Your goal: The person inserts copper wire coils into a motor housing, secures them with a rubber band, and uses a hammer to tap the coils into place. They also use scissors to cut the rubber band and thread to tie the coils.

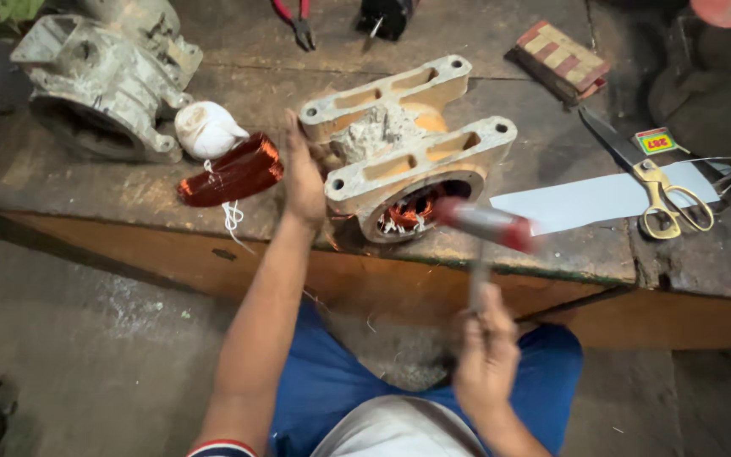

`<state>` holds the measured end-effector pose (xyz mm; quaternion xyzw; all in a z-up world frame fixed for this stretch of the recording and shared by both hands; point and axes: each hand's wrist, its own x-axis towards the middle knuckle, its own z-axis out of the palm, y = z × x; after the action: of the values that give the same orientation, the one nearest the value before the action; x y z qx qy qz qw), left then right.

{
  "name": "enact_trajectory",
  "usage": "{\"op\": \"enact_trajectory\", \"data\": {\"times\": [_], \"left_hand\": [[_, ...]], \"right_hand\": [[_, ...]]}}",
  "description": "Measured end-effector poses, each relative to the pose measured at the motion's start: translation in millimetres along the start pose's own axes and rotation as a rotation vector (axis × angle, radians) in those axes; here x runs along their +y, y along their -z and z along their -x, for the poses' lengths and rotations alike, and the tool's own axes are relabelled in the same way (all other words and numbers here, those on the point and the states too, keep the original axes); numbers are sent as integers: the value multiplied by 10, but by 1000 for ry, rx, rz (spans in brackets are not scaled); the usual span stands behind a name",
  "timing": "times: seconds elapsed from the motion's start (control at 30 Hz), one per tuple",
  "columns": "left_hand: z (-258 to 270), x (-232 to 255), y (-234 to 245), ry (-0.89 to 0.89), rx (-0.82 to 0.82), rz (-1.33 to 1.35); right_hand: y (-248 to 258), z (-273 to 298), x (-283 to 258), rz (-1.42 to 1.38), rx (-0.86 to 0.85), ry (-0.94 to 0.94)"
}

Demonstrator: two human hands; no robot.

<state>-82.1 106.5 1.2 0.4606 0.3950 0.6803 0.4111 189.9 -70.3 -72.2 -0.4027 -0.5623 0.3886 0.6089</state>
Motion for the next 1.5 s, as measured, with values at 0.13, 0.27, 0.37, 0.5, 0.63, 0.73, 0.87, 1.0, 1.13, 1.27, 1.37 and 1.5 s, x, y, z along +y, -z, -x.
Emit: {"op": "enact_trajectory", "data": {"times": [0.13, 0.27, 0.37, 0.5, 0.63, 0.73, 0.87, 1.0, 1.13, 1.27, 1.37, 1.5], "left_hand": [[-23, -385, -64, -48, -68, 81], [-3, -497, -69, -103, -26, 119], [-11, -464, -109, -129, -15, 146], [26, -433, -105, -140, -17, 146], [86, -487, -134, -138, -2, 168], [20, -472, -150, -157, -5, 178], [63, -527, -100, -160, 9, 178], [3, -532, -125, -166, 9, 198], [29, -552, -101, -151, -15, 202], [89, -574, -83, -143, -37, 209], [25, -547, -131, -144, -54, 229], [92, -569, -96, -148, -30, 241]], "right_hand": [[-6, -65, 43, -70, -88, -207], [-28, -32, 126, -282, 131, -6], [-44, -19, 152, -154, 24, -151], [-129, 15, 156, -131, -48, -207], [-161, 48, 173, 275, 34, 208], [-187, -8, 222, 155, -36, -101], [-200, 47, 221, -413, 48, -73], [-130, -39, 102, 246, -64, 95], [184, -62, -42, 197, 75, 88], [370, -120, -107, 838, -42, 368], [405, -233, -174, 808, -58, 451], [432, -334, -273, 787, 7, 701]]}}
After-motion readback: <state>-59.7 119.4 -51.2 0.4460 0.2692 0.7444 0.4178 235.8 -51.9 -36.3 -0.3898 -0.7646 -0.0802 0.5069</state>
